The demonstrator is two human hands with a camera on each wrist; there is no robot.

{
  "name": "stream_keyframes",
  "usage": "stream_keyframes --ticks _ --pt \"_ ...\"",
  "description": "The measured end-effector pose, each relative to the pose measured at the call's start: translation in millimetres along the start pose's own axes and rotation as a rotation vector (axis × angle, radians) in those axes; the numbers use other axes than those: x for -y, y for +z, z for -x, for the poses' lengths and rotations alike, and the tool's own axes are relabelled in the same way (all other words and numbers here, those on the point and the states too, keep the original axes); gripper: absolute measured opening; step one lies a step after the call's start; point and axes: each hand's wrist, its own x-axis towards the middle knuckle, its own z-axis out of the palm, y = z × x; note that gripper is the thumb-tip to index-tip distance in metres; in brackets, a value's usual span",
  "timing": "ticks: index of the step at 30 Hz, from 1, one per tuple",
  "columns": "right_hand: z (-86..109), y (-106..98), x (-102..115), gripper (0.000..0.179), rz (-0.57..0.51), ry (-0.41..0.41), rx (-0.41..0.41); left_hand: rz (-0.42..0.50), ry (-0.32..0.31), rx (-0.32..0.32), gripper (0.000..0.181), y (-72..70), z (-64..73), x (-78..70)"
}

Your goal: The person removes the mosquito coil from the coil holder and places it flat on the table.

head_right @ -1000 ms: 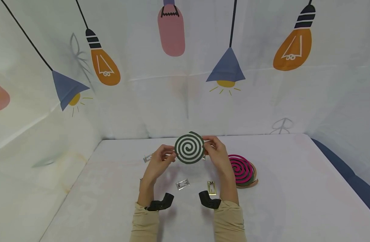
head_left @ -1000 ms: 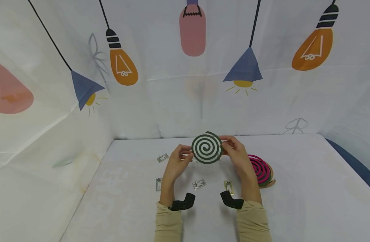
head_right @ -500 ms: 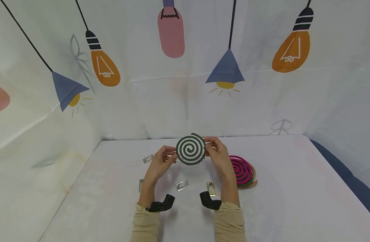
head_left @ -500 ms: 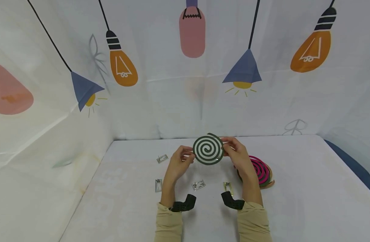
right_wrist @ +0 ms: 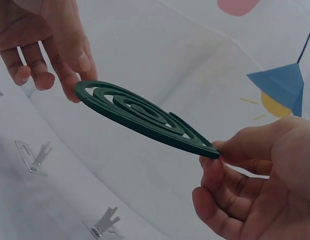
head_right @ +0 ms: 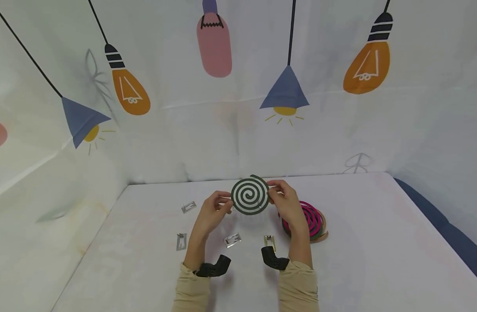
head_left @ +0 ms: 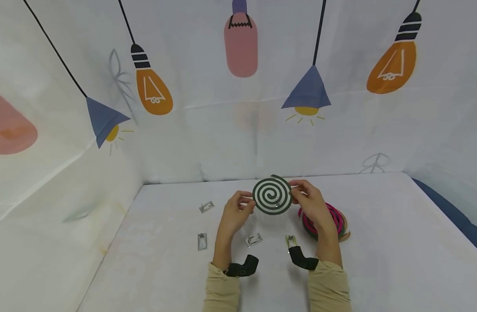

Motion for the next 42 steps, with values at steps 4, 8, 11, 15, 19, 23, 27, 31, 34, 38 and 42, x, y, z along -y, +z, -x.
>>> stream_keyframes --ticks 4,8,11,15,19,23,27,31,34,38,42 --pt "1.8 -7.8 -4.7 0.032 0.002 -0.008 0.009 -0.024 0.013 0.022 0.028 3.9 -0.6 0.4" --pt "4.0 -15.1 -8.2 0.032 0.004 -0.040 -0.011 -0.038 0.046 0.040 0.029 9.5 -0.6 -0.2" --pt "6.8 -18.9 -9.4 0.032 0.007 -0.043 -0.020 -0.057 0.062 0.051 0.029 13.5 -0.3 -0.9" --pt "11.6 -21.1 -13.7 0.033 0.014 -0.015 -0.021 -0.086 0.079 0.079 0.030 18.6 1.4 1.3" --pt "10.6 -20.6 -17.0 0.033 0.015 -0.013 -0.018 -0.131 0.103 0.074 0.030 19.4 1.0 1.3" --pt "6.5 -21.8 -18.9 0.033 0.056 -0.009 -0.014 -0.157 0.109 0.071 0.031 19.8 -1.1 -1.3" --pt "4.3 -26.3 -21.2 0.033 0.102 -0.001 -0.022 -0.147 0.123 0.090 0.034 24.8 -3.5 -2.3" --pt "4.8 -29.5 -22.6 0.033 0.108 0.003 -0.029 -0.158 0.142 0.101 0.034 28.9 -5.3 -3.2" --pt "6.5 -31.4 -24.0 0.033 0.105 0.006 -0.032 -0.169 0.137 0.105 0.035 32.5 -4.6 -3.0" --pt "7.7 -33.9 -26.5 0.033 0.098 0.002 -0.051 -0.166 0.121 0.125 0.037 38.2 -2.3 -3.3" --pt "7.1 -36.4 -28.7 0.033 0.083 -0.011 -0.077 -0.174 0.119 0.131 0.039 44.0 -1.3 -4.9"
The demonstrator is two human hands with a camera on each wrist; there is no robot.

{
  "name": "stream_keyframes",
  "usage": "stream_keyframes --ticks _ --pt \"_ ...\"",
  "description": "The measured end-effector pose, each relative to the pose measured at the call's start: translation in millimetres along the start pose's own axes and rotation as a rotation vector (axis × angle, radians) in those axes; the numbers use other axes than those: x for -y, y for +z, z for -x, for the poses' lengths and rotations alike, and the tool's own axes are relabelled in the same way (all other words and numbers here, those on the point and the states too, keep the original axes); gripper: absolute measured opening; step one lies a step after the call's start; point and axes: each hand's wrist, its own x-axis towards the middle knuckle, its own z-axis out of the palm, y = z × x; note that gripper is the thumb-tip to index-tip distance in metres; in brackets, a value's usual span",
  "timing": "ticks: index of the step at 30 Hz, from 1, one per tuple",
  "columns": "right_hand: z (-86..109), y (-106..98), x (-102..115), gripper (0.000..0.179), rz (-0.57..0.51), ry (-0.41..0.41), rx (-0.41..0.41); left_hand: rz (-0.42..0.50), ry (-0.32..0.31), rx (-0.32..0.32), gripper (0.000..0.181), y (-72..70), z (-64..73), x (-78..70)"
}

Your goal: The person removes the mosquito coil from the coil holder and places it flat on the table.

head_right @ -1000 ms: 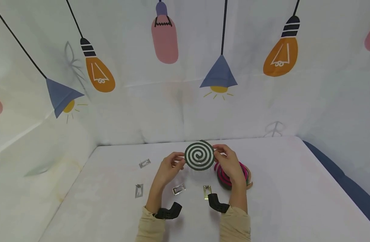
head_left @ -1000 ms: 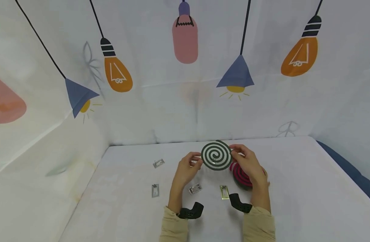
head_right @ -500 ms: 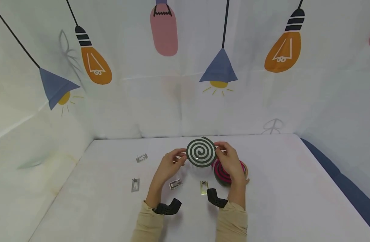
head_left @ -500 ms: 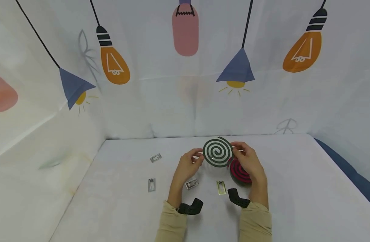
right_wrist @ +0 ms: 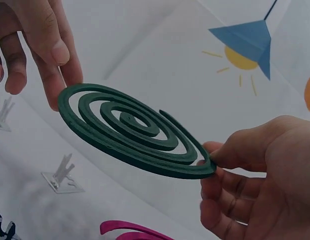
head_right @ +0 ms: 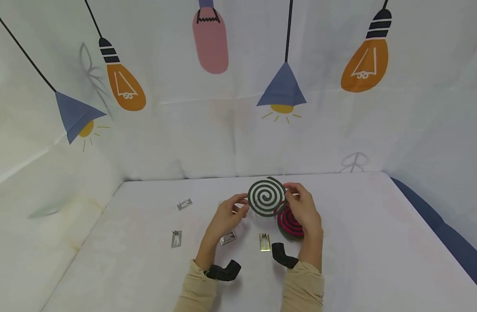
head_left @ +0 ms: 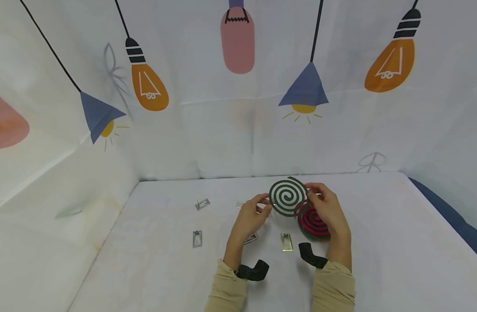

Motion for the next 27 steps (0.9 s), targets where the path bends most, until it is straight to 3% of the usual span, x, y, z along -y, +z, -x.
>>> stream_keyframes --ticks 27 --pt "7.9 -18.4 -9.8 0.036 0.095 0.143 -0.080 0.035 0.062 0.065 0.047 36.3 1.8 -8.6"
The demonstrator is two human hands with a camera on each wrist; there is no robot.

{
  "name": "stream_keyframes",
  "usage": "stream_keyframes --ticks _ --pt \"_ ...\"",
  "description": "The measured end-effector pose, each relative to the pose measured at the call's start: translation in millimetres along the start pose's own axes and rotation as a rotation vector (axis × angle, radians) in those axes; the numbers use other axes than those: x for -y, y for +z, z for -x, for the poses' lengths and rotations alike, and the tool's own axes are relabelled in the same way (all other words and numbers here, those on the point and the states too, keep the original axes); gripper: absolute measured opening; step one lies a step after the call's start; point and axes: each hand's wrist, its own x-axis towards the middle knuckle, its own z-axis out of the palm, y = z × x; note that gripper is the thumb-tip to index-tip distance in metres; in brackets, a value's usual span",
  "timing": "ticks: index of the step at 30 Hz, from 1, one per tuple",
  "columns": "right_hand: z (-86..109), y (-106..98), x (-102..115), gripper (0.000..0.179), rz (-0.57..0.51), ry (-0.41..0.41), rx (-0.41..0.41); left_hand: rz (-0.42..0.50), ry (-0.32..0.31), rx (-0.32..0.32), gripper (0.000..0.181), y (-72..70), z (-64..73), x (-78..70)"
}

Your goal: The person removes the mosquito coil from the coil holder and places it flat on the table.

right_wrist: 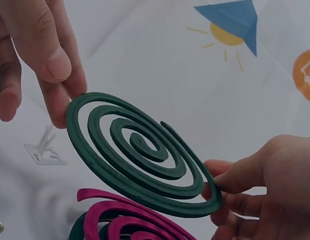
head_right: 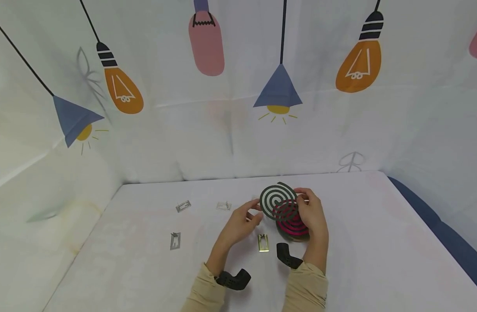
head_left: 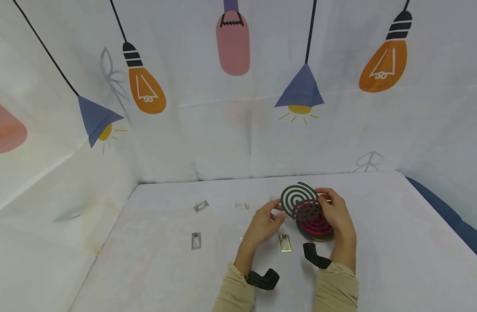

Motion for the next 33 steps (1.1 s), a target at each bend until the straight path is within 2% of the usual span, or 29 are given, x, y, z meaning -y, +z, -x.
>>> stream_keyframes --ticks 7,13,20,33 --pt "0.7 -3.3 -4.7 0.038 -0.006 0.023 0.032 -0.024 -0.024 0.029 0.051 4.0 -0.7 -3.0" --pt "2.7 -7.8 -8.8 0.041 0.003 0.048 0.072 -0.012 -0.008 0.051 0.051 7.8 1.3 -4.8" --pt "4.5 -11.1 -10.5 0.044 -0.017 0.089 0.111 -0.042 0.009 0.068 0.050 12.0 2.6 -7.3" --pt "8.8 -20.7 -14.0 0.048 -0.007 0.124 0.160 -0.029 -0.028 0.105 0.051 20.7 2.0 -9.9"
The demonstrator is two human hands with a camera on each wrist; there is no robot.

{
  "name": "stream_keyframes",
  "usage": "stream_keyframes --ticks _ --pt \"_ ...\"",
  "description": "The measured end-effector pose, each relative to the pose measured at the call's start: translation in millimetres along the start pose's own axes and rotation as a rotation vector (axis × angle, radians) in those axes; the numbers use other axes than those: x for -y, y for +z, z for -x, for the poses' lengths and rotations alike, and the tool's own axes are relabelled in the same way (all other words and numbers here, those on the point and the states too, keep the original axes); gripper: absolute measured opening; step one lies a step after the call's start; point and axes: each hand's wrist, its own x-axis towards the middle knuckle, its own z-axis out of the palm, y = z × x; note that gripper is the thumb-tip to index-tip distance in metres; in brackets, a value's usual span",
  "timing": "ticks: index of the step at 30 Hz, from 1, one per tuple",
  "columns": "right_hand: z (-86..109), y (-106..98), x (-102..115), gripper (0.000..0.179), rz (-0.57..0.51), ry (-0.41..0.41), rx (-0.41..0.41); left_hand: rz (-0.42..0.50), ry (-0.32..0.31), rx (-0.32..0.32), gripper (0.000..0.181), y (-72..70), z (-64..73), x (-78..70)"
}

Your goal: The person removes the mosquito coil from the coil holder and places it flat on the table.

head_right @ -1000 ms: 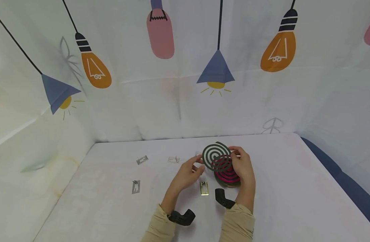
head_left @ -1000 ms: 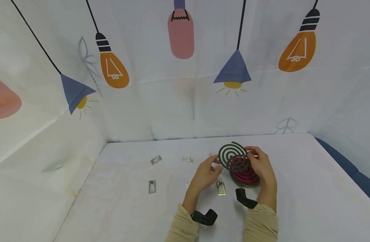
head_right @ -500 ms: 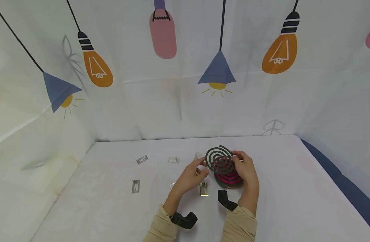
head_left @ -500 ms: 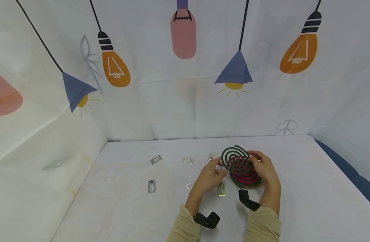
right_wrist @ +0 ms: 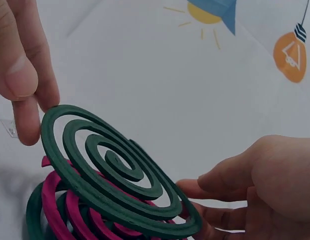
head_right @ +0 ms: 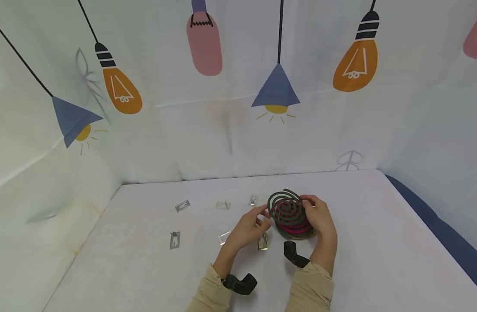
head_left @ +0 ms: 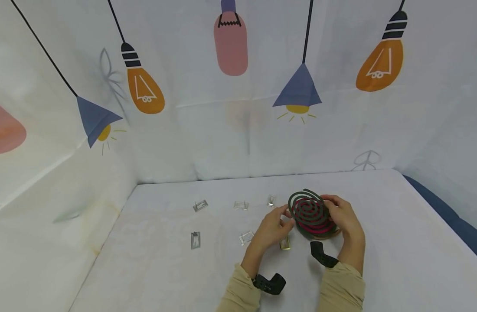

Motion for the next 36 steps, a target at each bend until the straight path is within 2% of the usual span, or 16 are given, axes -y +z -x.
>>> stream_keyframes --ticks 6,13,24,31,36 --pt "-1.6 -0.7 -1.4 0.049 0.002 0.053 0.010 -0.101 0.053 -0.007 0.046 3.5 -0.2 1.0" --pt "-1.7 0.3 0.3 0.053 -0.024 0.082 0.019 -0.111 0.012 0.017 0.046 5.1 0.2 -1.0" --pt "-1.2 -0.2 2.9 0.056 -0.044 0.089 0.027 -0.207 0.006 0.035 0.046 8.8 -1.3 -5.4" --pt "-2.0 1.2 1.2 0.056 -0.042 0.104 0.026 -0.225 0.012 0.041 0.045 11.4 -1.2 -5.3" --pt "-3.3 2.4 -0.2 0.056 -0.017 0.084 0.014 -0.227 0.012 0.051 0.045 13.2 -1.2 -5.6"
